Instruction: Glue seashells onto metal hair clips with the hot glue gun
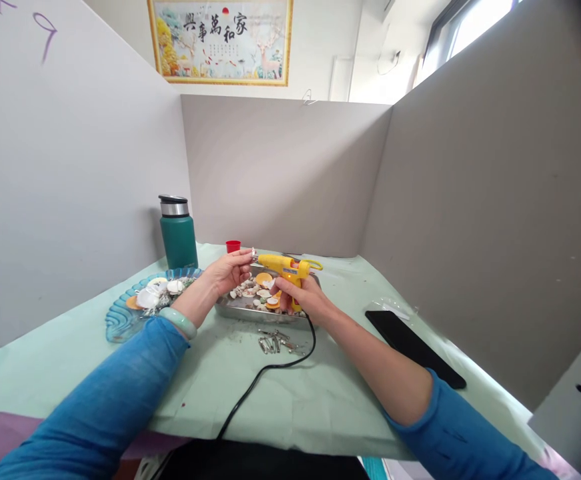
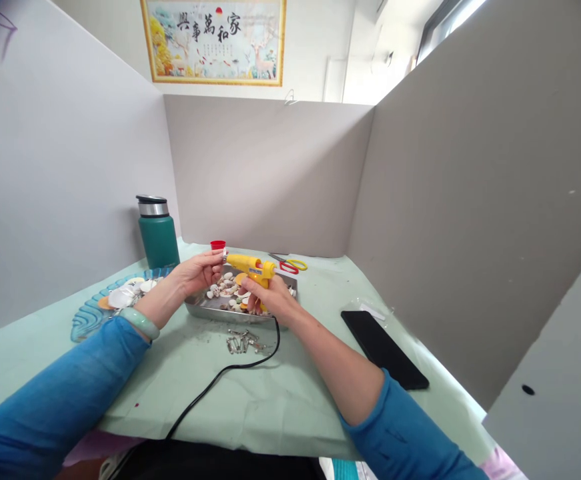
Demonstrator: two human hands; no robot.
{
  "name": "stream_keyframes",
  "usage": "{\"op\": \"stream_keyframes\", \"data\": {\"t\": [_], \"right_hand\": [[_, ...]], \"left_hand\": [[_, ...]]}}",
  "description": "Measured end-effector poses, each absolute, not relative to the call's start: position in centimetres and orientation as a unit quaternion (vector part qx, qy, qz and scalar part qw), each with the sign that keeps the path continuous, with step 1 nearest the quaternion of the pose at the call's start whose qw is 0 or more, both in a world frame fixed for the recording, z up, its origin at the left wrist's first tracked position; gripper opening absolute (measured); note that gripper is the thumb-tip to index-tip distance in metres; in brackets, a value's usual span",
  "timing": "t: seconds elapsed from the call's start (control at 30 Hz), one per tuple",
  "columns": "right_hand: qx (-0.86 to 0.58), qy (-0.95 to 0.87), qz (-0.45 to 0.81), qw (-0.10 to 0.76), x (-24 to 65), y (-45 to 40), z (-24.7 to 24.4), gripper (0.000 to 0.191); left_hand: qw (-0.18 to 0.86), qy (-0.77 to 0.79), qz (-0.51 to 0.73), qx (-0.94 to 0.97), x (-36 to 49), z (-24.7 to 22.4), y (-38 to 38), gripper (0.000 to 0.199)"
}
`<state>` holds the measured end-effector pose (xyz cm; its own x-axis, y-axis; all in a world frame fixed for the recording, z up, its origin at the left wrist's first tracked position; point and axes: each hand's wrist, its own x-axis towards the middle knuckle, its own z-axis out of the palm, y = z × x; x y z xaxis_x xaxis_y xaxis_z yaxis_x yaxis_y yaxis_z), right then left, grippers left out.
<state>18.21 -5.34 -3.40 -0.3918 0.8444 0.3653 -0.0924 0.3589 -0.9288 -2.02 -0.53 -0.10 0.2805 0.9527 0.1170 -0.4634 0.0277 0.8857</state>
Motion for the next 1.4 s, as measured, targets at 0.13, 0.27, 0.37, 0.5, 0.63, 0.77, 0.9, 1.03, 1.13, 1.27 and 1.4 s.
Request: {"op": "stream_keyframes", "data": {"t": [0.13, 0.27, 0.37, 0.5, 0.63, 0.77, 0.9, 1.03, 1.13, 1.27, 1.4], "right_hand": [[-0.289, -0.677, 0.484, 0.474, 18.1, -5.5, -3.3, 0.035], [-0.291, -0.673, 0.46, 0.501, 18.1, -5.3, -3.4, 0.035], [-0.303, -0.688, 0.43, 0.501, 18.2, -5.1, -3.5, 0.034], [-0.321, -0.709, 0.394, 0.489, 18.3, -5.1, -3.7, 0.033], [-0.293, -0.707, 0.432, 0.478, 18.6, -4.9, -3.7, 0.039], [-0.264, -0.694, 0.483, 0.464, 18.9, -4.5, -3.7, 0.047], [-0.288, -0.699, 0.436, 0.488, 18.9, -4.4, -3.9, 0.047], [-0.302, -0.699, 0.416, 0.496, 18.7, -4.6, -3.9, 0.046], [-0.302, -0.705, 0.419, 0.485, 18.7, -4.8, -3.7, 0.045], [-0.295, -0.71, 0.419, 0.482, 18.7, -5.0, -3.6, 0.044], [-0.299, -0.703, 0.419, 0.491, 18.7, -4.9, -3.8, 0.044]], "left_hand": [[0.661, 0.271, 0.539, 0.447, -2.1, -0.1, -0.5, 0.016], [0.661, 0.269, 0.534, 0.453, -2.1, -0.1, -0.4, 0.016], [0.659, 0.272, 0.535, 0.454, -2.1, -0.2, -0.3, 0.016], [0.648, 0.286, 0.535, 0.461, -2.2, -0.3, -0.2, 0.017], [0.637, 0.294, 0.537, 0.468, -2.2, -0.4, -0.2, 0.017], [0.636, 0.304, 0.537, 0.463, -2.1, -0.4, -0.3, 0.017], [0.637, 0.308, 0.536, 0.461, -2.0, -0.5, -0.3, 0.017], [0.632, 0.314, 0.536, 0.463, -2.0, -0.5, -0.2, 0.017], [0.63, 0.315, 0.538, 0.464, -2.0, -0.6, -0.1, 0.017], [0.629, 0.316, 0.54, 0.461, -2.0, -0.6, -0.1, 0.019], [0.631, 0.317, 0.539, 0.459, -2.0, -0.6, -0.1, 0.016]]}}
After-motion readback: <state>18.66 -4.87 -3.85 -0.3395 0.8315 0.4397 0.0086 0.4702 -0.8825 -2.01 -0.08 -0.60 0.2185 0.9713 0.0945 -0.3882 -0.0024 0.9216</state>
